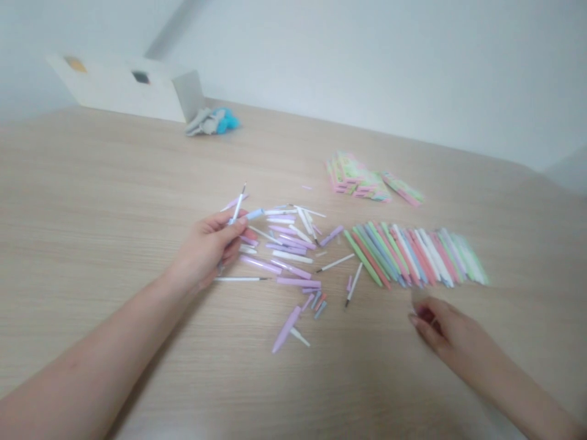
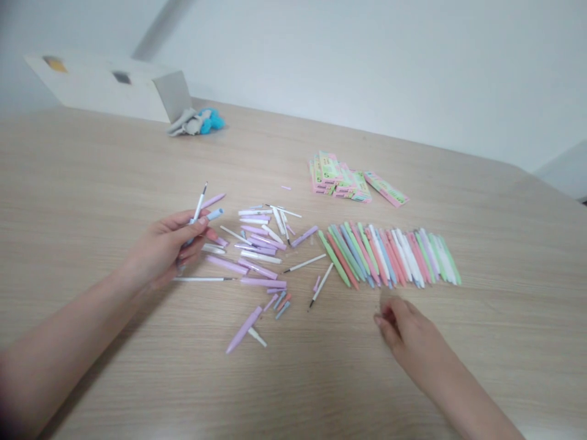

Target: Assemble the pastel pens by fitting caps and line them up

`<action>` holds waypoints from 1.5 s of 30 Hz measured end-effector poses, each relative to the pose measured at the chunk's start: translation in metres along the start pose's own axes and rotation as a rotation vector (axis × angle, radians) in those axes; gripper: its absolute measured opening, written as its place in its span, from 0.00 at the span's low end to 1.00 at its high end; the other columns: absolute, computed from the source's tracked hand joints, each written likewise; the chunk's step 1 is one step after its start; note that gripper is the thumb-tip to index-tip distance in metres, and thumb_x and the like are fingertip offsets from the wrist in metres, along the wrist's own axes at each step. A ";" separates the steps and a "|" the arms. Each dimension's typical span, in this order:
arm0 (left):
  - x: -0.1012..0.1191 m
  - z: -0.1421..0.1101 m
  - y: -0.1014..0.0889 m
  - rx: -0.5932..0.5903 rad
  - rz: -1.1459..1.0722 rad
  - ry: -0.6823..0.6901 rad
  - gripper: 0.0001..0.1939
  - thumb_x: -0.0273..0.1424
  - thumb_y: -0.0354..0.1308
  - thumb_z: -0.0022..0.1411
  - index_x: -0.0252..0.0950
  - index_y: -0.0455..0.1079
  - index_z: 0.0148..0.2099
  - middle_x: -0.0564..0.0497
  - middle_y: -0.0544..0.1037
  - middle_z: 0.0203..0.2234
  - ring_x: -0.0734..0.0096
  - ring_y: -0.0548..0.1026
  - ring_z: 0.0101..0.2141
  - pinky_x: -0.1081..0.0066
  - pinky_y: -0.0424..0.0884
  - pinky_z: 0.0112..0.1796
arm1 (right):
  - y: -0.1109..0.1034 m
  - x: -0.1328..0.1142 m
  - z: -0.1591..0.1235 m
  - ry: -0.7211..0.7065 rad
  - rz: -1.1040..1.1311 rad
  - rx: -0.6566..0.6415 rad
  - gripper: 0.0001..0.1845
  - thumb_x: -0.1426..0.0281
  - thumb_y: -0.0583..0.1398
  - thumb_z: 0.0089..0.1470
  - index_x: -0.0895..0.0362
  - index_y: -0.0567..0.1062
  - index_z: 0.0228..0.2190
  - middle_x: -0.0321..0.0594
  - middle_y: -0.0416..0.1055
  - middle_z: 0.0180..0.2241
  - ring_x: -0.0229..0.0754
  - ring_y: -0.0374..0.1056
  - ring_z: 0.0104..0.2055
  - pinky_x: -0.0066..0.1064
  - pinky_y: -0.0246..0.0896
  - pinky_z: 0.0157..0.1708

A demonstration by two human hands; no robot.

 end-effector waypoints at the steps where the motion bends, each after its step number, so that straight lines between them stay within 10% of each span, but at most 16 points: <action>1: 0.000 0.000 0.000 0.001 0.000 -0.002 0.09 0.29 0.63 0.53 0.33 0.70 0.37 0.50 0.76 0.22 0.87 0.53 0.11 0.82 0.45 0.11 | 0.000 -0.005 0.000 -0.009 0.005 0.001 0.09 0.63 0.52 0.52 0.54 0.67 0.27 0.44 0.70 0.26 0.47 0.69 0.27 0.37 0.62 0.29; 14: -0.002 -0.001 0.001 -0.013 -0.007 -0.020 0.12 0.32 0.65 0.51 0.33 0.71 0.37 0.52 0.74 0.20 0.88 0.53 0.11 0.83 0.46 0.11 | 0.018 -0.102 0.038 -0.230 0.081 -0.041 0.15 0.74 0.50 0.56 0.59 0.66 0.45 0.48 0.71 0.37 0.47 0.69 0.38 0.37 0.63 0.38; 24: -0.003 0.001 0.000 -0.006 -0.010 -0.024 0.11 0.31 0.65 0.51 0.33 0.71 0.37 0.52 0.75 0.21 0.88 0.52 0.11 0.83 0.45 0.11 | 0.022 -0.150 0.057 -0.379 0.089 -0.154 0.10 0.75 0.49 0.59 0.59 0.69 0.37 0.47 0.69 0.38 0.46 0.67 0.40 0.36 0.60 0.41; 45: -0.008 0.003 -0.004 -0.022 0.032 -0.003 0.11 0.32 0.62 0.54 0.32 0.70 0.39 0.51 0.75 0.22 0.88 0.52 0.11 0.83 0.46 0.11 | 0.014 -0.154 0.147 -0.228 -0.038 0.000 0.12 0.65 0.54 0.55 0.57 0.76 0.32 0.44 0.76 0.29 0.43 0.71 0.33 0.29 0.56 0.32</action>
Point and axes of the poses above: each hand's wrist, its own z-axis towards the middle knuckle, its own y-axis out of the palm, x = y × z, the point moved 3 cm from there along z, towards the middle knuckle
